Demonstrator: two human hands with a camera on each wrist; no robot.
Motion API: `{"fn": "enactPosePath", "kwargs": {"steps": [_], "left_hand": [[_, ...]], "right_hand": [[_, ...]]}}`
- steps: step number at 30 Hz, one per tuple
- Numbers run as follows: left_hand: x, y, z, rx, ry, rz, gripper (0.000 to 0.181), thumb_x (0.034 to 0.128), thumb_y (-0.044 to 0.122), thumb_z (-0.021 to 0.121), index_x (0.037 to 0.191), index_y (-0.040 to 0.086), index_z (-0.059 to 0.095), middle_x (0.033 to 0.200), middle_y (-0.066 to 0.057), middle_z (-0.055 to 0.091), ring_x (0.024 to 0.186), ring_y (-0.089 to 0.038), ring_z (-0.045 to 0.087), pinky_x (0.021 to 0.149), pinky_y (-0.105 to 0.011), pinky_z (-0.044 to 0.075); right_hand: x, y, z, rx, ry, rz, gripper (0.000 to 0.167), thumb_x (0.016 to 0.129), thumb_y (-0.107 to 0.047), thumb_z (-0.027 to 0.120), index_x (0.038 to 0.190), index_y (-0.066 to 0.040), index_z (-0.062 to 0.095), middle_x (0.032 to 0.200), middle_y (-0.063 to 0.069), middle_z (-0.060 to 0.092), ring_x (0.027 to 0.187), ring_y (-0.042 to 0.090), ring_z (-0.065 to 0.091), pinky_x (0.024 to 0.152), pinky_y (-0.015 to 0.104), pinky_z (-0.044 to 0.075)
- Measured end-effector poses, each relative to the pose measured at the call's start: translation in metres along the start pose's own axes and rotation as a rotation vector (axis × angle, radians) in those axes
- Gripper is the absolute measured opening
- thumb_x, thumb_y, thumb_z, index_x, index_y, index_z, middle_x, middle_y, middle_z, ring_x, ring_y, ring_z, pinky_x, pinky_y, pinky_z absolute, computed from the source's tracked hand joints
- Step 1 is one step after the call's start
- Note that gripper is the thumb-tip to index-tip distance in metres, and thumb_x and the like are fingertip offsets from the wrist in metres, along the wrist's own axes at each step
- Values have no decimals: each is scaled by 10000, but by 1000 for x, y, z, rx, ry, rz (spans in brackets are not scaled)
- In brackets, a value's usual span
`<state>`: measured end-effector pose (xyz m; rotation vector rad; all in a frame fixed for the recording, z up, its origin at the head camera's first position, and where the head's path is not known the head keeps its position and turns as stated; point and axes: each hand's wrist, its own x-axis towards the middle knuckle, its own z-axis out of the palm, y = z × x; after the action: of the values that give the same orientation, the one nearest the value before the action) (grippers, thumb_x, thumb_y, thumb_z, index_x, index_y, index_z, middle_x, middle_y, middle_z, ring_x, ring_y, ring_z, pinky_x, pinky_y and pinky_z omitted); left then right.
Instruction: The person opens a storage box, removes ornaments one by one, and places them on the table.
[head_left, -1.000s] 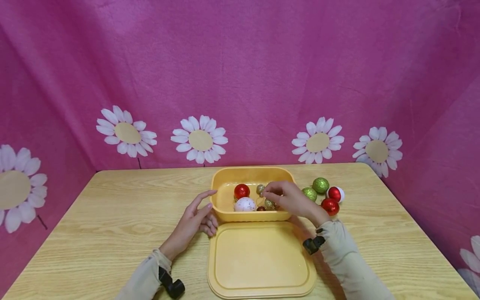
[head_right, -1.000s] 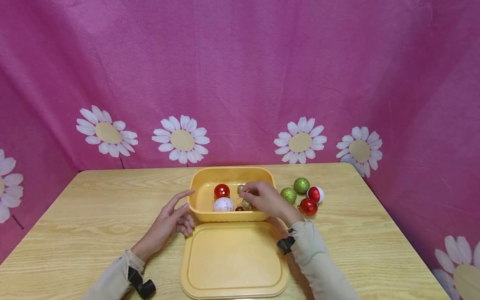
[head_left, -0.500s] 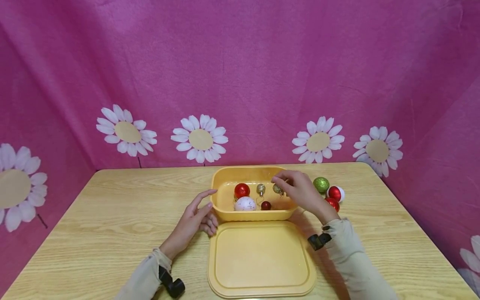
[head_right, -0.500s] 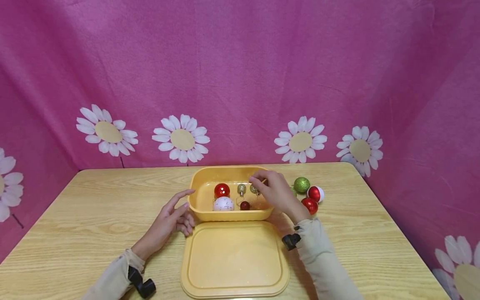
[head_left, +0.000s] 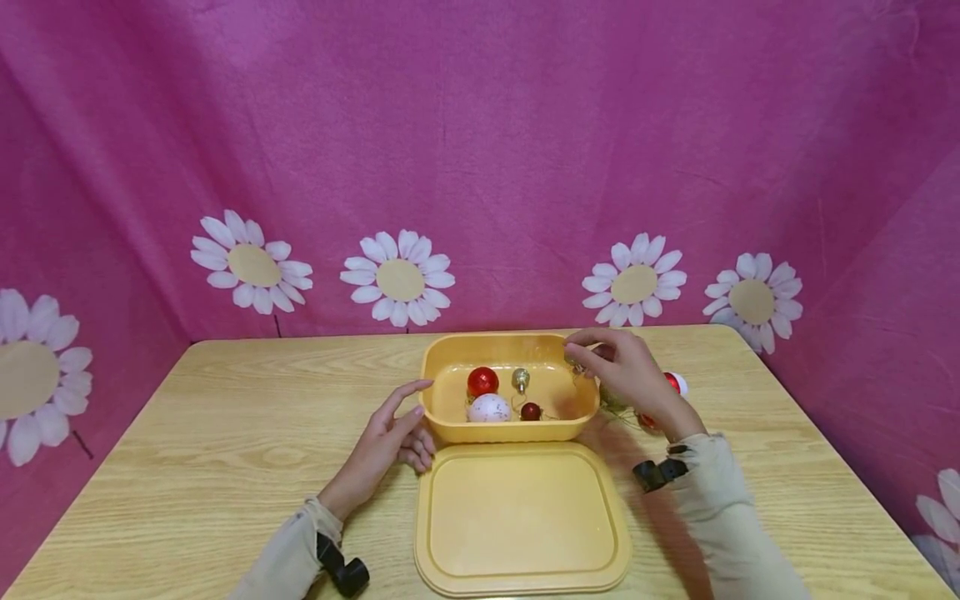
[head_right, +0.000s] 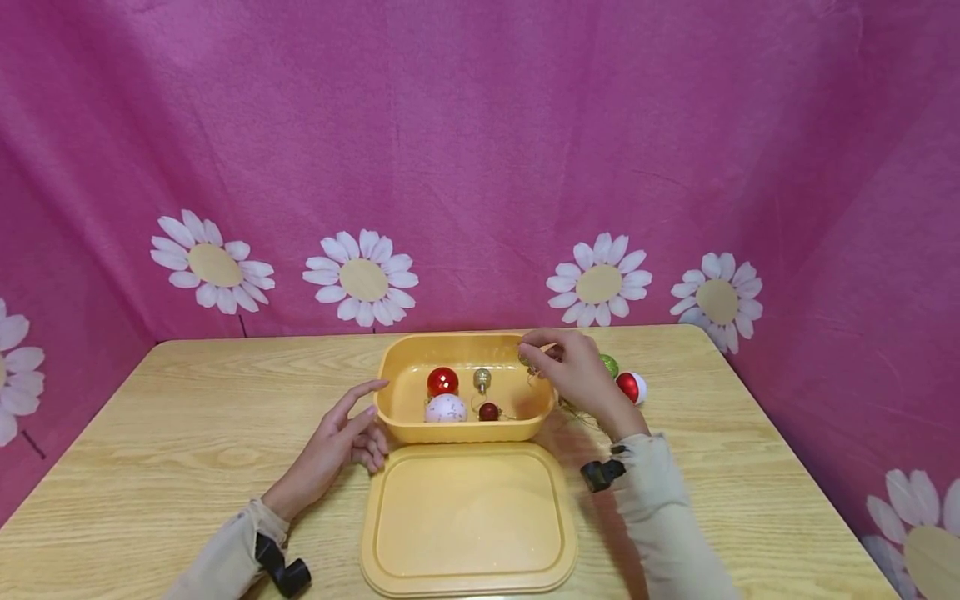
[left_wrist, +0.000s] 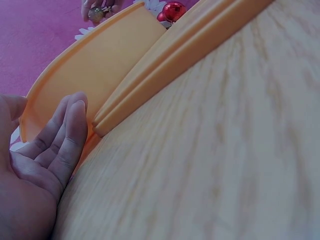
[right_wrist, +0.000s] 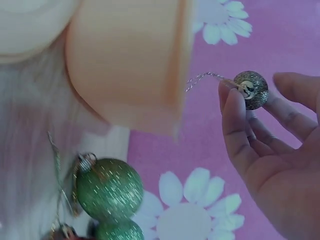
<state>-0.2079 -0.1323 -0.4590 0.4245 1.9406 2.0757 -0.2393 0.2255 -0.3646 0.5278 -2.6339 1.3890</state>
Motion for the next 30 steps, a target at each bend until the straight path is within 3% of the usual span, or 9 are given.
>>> {"fn": "enactPosePath", "kwargs": {"steps": [3, 7, 13, 16, 22, 30], "left_hand": [[1, 1, -1, 6, 10, 4, 468, 1065, 331, 473, 1515, 267, 361, 797, -164, 657, 618, -226, 653, 579, -338, 590], [4, 3, -2, 11, 8, 8, 468, 1067, 330, 467, 1517, 257, 359, 797, -166, 654, 619, -228, 650, 575, -335, 587], [6, 4, 0, 9, -6, 1, 438, 1068, 326, 468, 1496, 294, 384, 795, -155, 659, 622, -219, 651, 577, -327, 587], [5, 3, 1, 2, -1, 0, 428, 1070, 313, 465, 1491, 299, 390, 787, -152, 658, 616, -216, 649, 570, -324, 584], [3, 3, -2, 8, 10, 4, 418, 1067, 326, 470, 1479, 316, 402, 790, -158, 654, 614, -221, 647, 572, -327, 586], [0, 0, -1, 9, 0, -8, 453, 1063, 344, 474, 1501, 296, 371, 807, -159, 658, 625, -222, 654, 598, -341, 596]], "right_hand": [[-1, -3, -8, -17, 22, -7, 271, 977, -233, 664, 1187, -64, 692, 1010, 144, 719, 848, 297, 696, 700, 281, 569], [-6, -2, -21, -46, 65, 0, 286, 983, -203, 655, 1228, -57, 673, 1095, 157, 703, 900, 320, 699, 716, 310, 588], [-16, 9, -34, -164, 137, -3, 296, 977, -206, 663, 1239, -70, 660, 1118, 144, 701, 945, 313, 690, 743, 267, 561], [-19, 12, -38, -226, 144, -6, 296, 973, -198, 666, 1234, -59, 647, 1129, 163, 697, 954, 317, 692, 784, 309, 556], [-22, 21, -41, -301, 150, -27, 226, 958, -137, 675, 1135, 3, 658, 1057, 173, 707, 905, 320, 685, 785, 462, 568], [-27, 38, -44, -410, 136, -38, 180, 915, -73, 691, 1063, 28, 672, 949, 158, 701, 832, 290, 642, 707, 419, 536]]}}
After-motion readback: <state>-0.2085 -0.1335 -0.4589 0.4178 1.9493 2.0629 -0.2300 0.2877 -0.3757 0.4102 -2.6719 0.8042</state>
